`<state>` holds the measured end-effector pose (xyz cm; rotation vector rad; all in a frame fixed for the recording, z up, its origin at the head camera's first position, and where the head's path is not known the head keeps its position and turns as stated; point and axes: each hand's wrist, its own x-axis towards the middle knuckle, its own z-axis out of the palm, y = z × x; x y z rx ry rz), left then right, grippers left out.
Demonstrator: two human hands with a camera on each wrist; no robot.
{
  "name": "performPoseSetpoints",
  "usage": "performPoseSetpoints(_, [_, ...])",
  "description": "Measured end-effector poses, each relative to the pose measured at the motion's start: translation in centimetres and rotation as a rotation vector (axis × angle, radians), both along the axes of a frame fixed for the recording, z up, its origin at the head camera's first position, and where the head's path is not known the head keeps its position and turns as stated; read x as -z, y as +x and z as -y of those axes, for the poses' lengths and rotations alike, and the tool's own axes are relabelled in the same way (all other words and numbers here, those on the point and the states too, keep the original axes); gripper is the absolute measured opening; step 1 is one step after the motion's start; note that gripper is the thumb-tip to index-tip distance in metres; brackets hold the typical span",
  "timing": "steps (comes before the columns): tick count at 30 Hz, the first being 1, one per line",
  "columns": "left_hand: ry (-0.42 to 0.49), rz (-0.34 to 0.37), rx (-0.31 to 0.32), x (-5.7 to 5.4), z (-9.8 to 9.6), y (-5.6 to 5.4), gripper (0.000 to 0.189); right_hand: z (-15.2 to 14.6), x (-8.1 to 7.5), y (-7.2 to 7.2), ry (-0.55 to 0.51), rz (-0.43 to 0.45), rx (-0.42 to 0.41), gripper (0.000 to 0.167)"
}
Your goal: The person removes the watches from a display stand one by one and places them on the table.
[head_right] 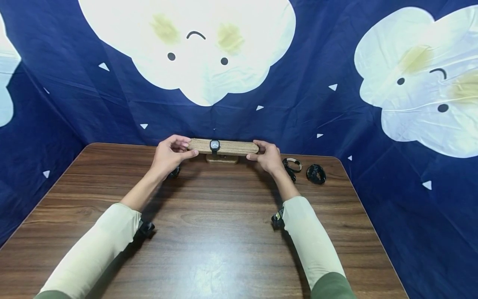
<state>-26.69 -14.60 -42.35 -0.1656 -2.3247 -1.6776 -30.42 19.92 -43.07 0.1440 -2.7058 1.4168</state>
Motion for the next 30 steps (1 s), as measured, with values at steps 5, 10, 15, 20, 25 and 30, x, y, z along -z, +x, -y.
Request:
performPoseSetpoints(5, [-0.014, -0.005, -0.002, -0.1, -0.4, -0.1, 0.048, 0.0, 0.1, -0.1, -0.001, -0.002, 0.0, 0.07])
performPoseSetpoints(10, [-0.017, -0.016, 0.005, -0.2, -0.8, -0.3, 0.048, -0.1, 0.1, -0.1, 0.006, -0.004, 0.006, 0.07])
performPoseSetpoints(15, [0.0, -0.023, 0.016, -0.2, -1.3, -0.3, 0.048, 0.0, 0.0, 0.0, 0.004, -0.007, 0.003, 0.07])
performPoseSetpoints(20, [-0.018, -0.025, 0.021, -0.1, -1.5, -0.4, 0.049, 0.0, 0.1, 0.0, 0.004, -0.007, 0.003, 0.07])
performPoseSetpoints(25, [-0.028, -0.044, 0.022, 0.1, -1.7, -0.7, 0.048, 0.0, 0.1, 0.0, 0.003, -0.008, 0.005, 0.07])
performPoseSetpoints(30, [-0.026, -0.063, 0.034, 0.3, -2.0, -1.0, 0.049, 0.1, 0.0, 0.0, -0.004, -0.006, 0.001, 0.069])
